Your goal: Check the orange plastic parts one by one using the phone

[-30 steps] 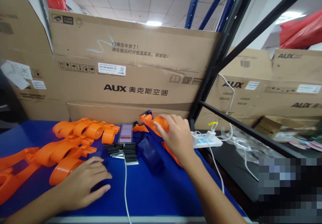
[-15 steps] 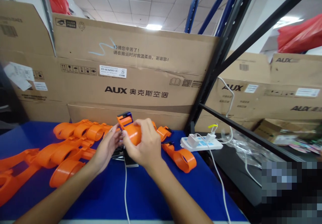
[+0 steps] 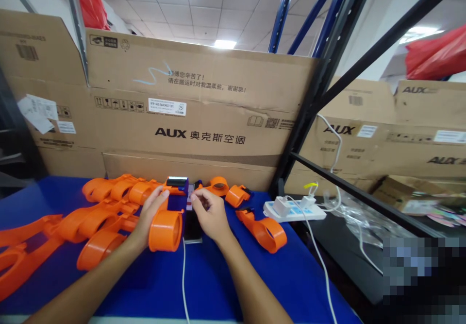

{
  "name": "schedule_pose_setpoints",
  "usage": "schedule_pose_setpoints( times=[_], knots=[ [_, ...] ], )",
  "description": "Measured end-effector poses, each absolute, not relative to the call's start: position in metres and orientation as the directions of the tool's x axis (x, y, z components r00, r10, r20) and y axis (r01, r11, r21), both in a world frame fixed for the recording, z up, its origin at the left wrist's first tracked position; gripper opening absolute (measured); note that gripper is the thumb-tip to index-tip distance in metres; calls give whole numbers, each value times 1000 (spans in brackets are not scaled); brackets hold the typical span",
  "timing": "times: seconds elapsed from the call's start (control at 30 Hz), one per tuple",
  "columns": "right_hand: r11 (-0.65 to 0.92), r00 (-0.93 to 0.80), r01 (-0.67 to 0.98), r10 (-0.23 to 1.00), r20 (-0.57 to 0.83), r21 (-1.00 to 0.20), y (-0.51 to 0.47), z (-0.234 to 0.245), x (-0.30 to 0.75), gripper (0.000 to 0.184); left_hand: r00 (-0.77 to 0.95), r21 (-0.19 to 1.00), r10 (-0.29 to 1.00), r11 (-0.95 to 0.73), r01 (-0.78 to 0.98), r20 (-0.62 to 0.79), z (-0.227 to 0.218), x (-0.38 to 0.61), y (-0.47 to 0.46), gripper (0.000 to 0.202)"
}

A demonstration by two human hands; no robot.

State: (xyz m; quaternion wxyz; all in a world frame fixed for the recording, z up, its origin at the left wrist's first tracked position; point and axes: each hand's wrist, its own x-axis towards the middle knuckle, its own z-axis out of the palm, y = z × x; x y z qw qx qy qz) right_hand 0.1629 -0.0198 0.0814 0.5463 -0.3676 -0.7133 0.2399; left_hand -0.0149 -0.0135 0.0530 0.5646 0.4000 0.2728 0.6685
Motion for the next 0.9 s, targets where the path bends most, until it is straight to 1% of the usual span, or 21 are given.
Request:
schedule_pose_setpoints(
  times=[0.13,0.27,0.33,0.57,0.9],
  knots=[
    [570,-171,249,822,544,-783,-20,74,158,28,-7,840,955,-263,-475,295,47,-15,-12,42],
    [569,-135,268,821,554,-778,-20,65,153,29,26,848,917,-356,-392,397,50,-15,-17,36],
    [569,-110,298,818,565,-766,-21,63,151,31,34,850,904,-386,-359,425,52,-16,-18,34],
    [565,-107,381,813,573,-731,-24,59,147,34,21,869,921,-360,-339,390,51,-19,-14,33],
    [562,-53,424,798,600,-710,-26,56,142,35,41,882,929,-334,-332,367,45,-20,-11,34]
  ],
)
